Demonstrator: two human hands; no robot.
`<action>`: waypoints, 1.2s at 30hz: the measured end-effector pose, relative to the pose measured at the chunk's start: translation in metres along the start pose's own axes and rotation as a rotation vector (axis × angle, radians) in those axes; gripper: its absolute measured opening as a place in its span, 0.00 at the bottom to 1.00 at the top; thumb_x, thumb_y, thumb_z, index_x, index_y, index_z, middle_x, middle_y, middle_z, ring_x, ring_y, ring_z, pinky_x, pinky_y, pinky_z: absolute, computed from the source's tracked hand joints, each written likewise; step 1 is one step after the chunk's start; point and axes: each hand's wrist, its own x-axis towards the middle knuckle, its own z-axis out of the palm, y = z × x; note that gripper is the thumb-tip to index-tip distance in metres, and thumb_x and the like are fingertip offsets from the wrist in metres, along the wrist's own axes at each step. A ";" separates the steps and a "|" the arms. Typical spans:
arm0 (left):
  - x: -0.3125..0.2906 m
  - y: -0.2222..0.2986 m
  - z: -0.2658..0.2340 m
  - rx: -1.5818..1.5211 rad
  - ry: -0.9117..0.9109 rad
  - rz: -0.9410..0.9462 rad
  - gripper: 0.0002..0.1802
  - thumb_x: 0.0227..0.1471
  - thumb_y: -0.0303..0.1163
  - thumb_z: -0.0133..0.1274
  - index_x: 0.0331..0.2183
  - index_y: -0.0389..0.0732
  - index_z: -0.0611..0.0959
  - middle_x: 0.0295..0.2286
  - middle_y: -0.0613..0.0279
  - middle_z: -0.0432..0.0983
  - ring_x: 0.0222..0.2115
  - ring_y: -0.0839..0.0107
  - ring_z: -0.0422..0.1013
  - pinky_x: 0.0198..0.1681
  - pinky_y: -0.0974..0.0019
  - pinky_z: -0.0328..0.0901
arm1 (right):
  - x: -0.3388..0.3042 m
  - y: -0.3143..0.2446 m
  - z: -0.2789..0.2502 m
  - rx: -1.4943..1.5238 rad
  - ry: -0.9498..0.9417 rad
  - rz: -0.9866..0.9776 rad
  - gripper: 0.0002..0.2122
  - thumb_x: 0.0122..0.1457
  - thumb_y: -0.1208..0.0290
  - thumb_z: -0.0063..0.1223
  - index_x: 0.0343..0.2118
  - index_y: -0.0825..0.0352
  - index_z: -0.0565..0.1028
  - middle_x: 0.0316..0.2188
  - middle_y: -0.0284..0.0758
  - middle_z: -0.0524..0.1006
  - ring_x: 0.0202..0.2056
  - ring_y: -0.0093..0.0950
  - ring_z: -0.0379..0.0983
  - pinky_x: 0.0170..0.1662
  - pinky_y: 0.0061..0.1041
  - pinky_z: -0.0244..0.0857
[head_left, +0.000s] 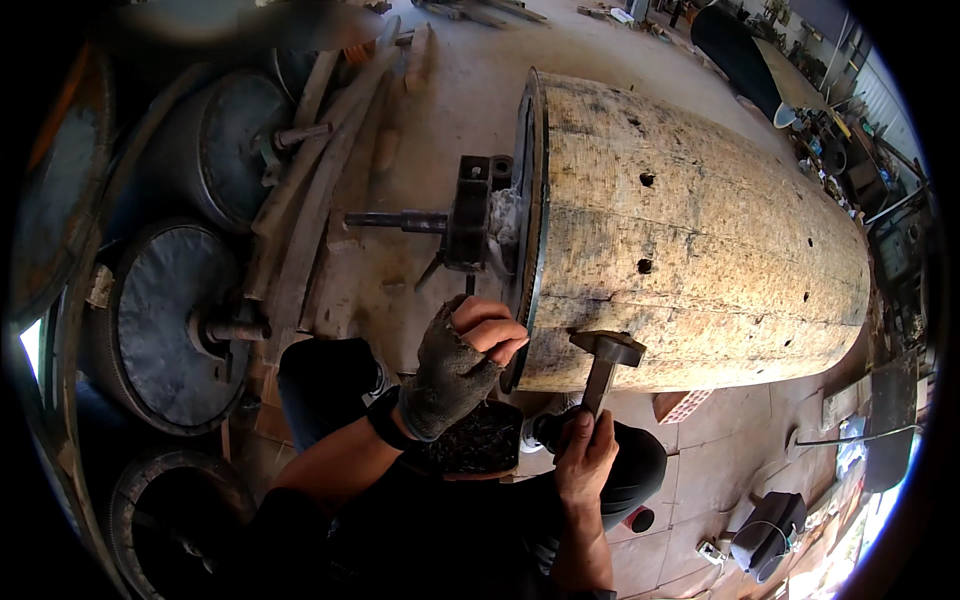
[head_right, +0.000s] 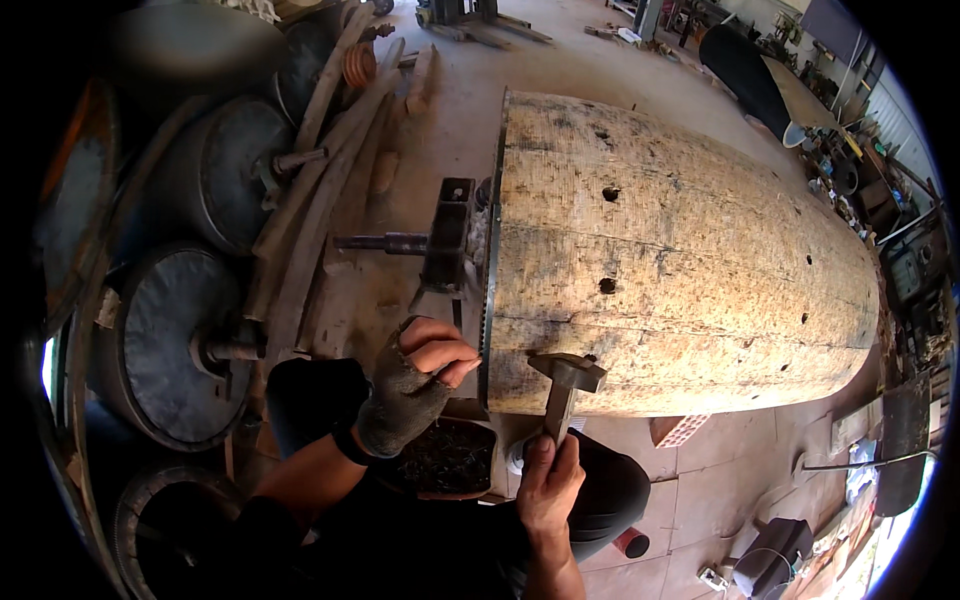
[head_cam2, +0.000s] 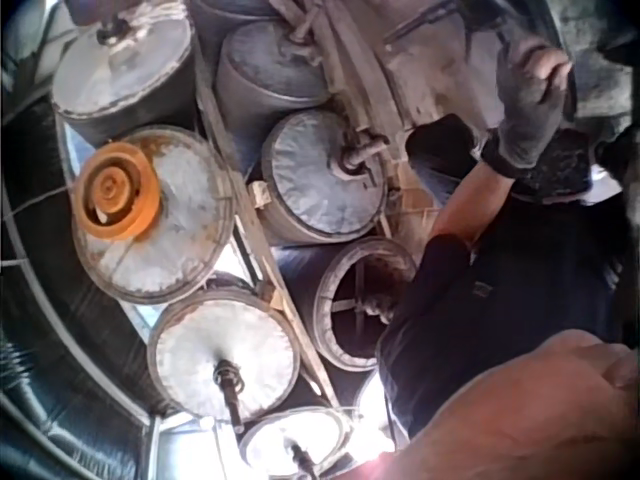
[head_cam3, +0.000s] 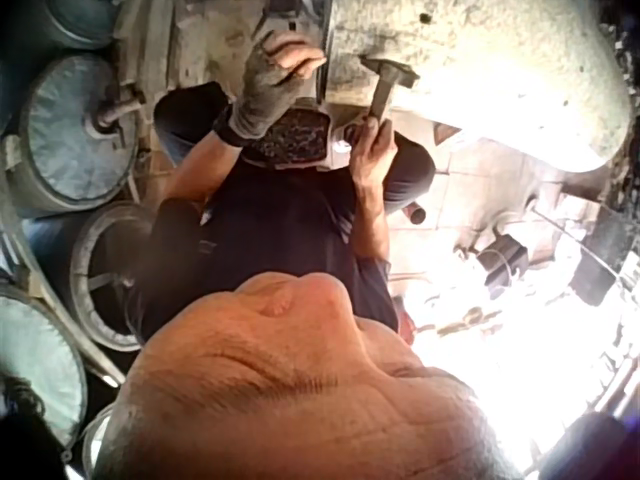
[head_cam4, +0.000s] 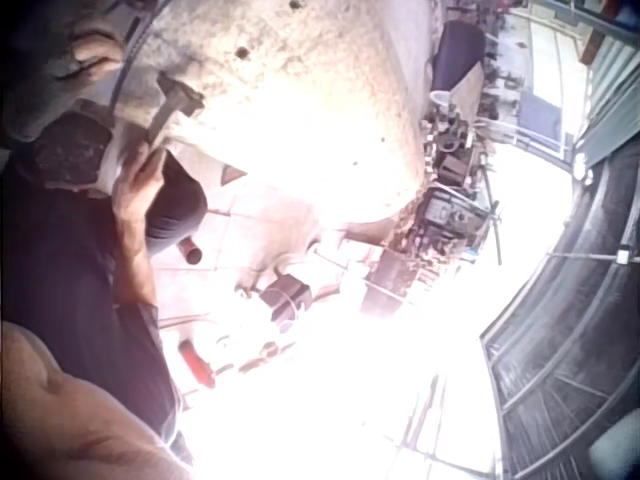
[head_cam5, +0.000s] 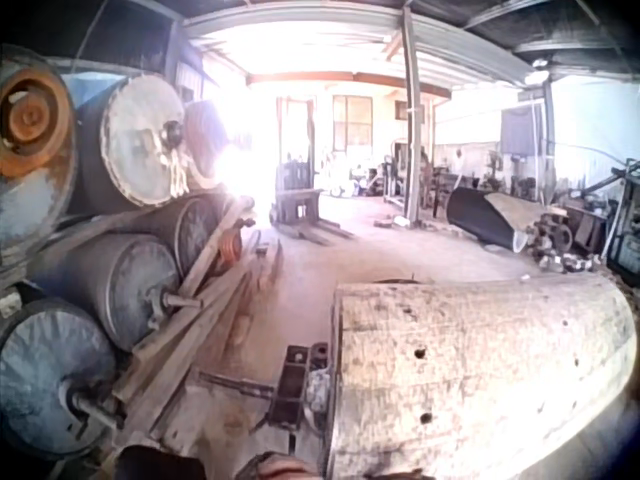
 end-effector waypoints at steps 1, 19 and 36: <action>-0.002 -0.004 0.001 0.016 -0.016 -0.014 0.11 0.50 0.13 0.59 0.35 0.39 0.82 0.34 0.62 0.73 0.31 0.68 0.71 0.32 0.67 0.67 | -0.001 0.000 0.000 -0.014 -0.004 0.004 0.15 0.71 0.62 0.45 0.32 0.71 0.69 0.17 0.38 0.72 0.18 0.27 0.68 0.23 0.29 0.62; 0.012 0.013 -0.010 0.379 -0.130 0.040 0.11 0.39 0.22 0.62 0.29 0.43 0.81 0.27 0.62 0.72 0.28 0.58 0.71 0.32 0.57 0.66 | -0.004 -0.008 0.008 -0.126 -0.039 -0.104 0.13 0.69 0.65 0.48 0.34 0.71 0.68 0.18 0.48 0.72 0.19 0.46 0.71 0.24 0.36 0.64; 0.024 0.018 0.009 0.335 -0.118 0.037 0.09 0.39 0.27 0.64 0.27 0.43 0.80 0.25 0.61 0.72 0.25 0.57 0.72 0.28 0.55 0.66 | 0.001 -0.021 0.002 -0.297 0.055 -0.431 0.10 0.68 0.65 0.50 0.35 0.69 0.70 0.20 0.47 0.73 0.17 0.46 0.70 0.19 0.39 0.60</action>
